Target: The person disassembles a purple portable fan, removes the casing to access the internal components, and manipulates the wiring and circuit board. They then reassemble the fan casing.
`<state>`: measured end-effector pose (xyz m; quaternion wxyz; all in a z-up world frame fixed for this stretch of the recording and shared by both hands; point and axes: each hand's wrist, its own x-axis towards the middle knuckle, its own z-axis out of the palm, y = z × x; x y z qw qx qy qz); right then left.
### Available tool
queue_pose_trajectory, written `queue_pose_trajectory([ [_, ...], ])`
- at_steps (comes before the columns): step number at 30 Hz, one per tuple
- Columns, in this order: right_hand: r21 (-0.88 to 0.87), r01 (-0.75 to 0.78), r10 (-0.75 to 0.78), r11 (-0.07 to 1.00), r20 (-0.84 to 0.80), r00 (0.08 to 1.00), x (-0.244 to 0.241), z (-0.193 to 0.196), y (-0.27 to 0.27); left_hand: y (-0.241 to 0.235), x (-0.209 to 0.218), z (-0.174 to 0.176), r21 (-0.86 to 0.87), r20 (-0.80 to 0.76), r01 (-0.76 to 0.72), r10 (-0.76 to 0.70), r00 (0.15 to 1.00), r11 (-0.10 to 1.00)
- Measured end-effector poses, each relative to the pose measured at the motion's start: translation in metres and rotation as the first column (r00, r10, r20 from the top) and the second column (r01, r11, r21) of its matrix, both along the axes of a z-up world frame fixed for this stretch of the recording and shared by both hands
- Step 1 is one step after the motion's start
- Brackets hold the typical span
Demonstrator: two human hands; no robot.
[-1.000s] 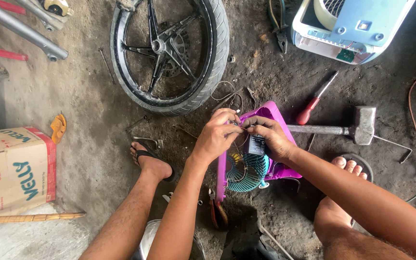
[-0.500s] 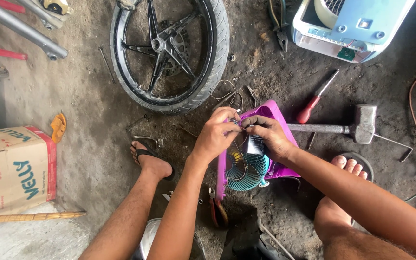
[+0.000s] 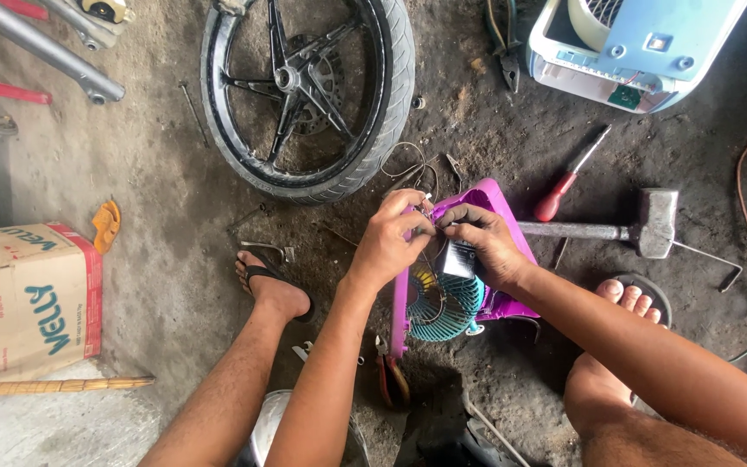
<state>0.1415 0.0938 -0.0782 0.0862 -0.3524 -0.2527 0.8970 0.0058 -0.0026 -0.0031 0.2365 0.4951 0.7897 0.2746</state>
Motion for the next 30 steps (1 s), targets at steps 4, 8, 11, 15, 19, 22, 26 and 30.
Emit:
queue_pose_trajectory([
  [4, 0.011, -0.006, 0.006, 1.0, -0.005, 1.0, 0.001, -0.013, -0.003, 0.0, -0.001, 0.0, -0.044, -0.001, -0.018, 0.018, 1.0, 0.999],
  [8, -0.011, -0.003, 0.003, 1.0, -0.001, 1.0, 0.001, -0.013, -0.003, -0.001, 0.0, 0.004, -0.043, 0.049, -0.024, 0.026, 0.998, 0.999],
  [11, -0.022, -0.018, 0.019, 1.0, 0.034, 0.999, 0.001, 0.0, 0.002, 0.0, 0.003, 0.013, -0.061, 0.104, -0.047, 0.054, 0.993, 0.997],
  [15, -0.021, -0.026, 0.027, 0.999, 0.051, 0.998, 0.002, -0.005, 0.0, -0.006, 0.007, 0.019, -0.106, 0.137, -0.086, 0.101, 0.985, 0.991],
  [19, -0.041, -0.019, 0.022, 0.999, 0.064, 0.998, 0.003, 0.003, 0.005, -0.01, 0.02, 0.028, -0.231, 0.174, -0.2, 0.242, 0.955, 0.952],
  [22, -0.04, -0.025, 0.027, 0.999, 0.057, 0.998, 0.004, -0.023, 0.003, -0.012, 0.032, 0.026, -0.246, 0.215, -0.297, 0.35, 0.912, 0.923],
  [26, -0.032, -0.042, 0.044, 0.999, 0.055, 0.998, 0.008, -0.033, 0.006, -0.02, 0.053, 0.023, -0.297, 0.238, -0.389, 0.462, 0.855, 0.872],
  [30, 0.025, -0.076, 0.075, 0.997, 0.06, 0.995, 0.01, -0.03, 0.009, -0.041, 0.076, -0.001, -0.185, 0.141, -0.549, 0.575, 0.806, 0.815],
])
